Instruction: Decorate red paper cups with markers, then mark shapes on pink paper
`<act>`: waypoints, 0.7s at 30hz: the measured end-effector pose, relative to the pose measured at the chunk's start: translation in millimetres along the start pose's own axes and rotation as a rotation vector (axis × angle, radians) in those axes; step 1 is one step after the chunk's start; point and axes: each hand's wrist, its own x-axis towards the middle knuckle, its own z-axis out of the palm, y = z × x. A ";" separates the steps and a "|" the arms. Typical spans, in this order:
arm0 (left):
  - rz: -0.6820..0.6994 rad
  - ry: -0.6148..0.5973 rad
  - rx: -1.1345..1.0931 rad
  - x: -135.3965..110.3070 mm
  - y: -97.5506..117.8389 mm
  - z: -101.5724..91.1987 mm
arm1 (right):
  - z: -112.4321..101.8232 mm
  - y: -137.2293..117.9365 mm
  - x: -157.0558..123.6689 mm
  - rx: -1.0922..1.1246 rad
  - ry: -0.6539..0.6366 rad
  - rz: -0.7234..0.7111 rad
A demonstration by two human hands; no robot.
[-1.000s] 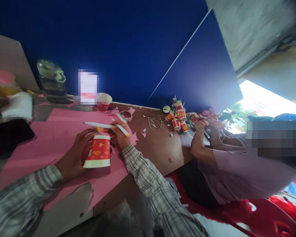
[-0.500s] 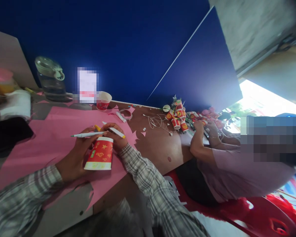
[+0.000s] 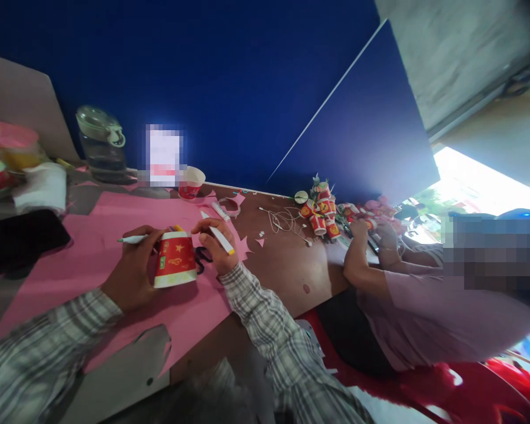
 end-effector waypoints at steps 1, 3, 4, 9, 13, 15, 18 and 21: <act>-0.019 -0.002 0.012 0.3 -0.3 -0.4 | 0.8 -3.7 -1.9 -0.059 -0.012 -0.017; -0.047 -0.012 0.027 0.3 -0.4 -0.3 | 2.5 -7.5 -5.1 -0.145 -0.020 -0.027; -0.046 -0.012 0.034 -0.2 -0.6 0.2 | 3.2 -7.4 -6.2 -0.158 -0.033 -0.013; 0.005 -0.011 0.079 -5.6 -5.5 6.2 | 4.9 5.2 -6.0 -0.054 -0.106 0.085; 0.000 -0.053 0.045 -8.3 -7.6 7.2 | 4.9 12.9 -1.2 0.097 -0.062 0.138; -0.010 -0.093 0.023 -7.0 -5.4 5.5 | 4.9 12.7 0.7 0.188 -0.052 0.178; -0.021 -0.145 -0.019 -3.7 -0.1 2.8 | 5.5 9.9 1.8 0.333 -0.052 0.272; -0.029 -0.148 -0.070 -2.6 2.3 2.4 | 6.6 9.1 2.3 0.460 -0.064 0.342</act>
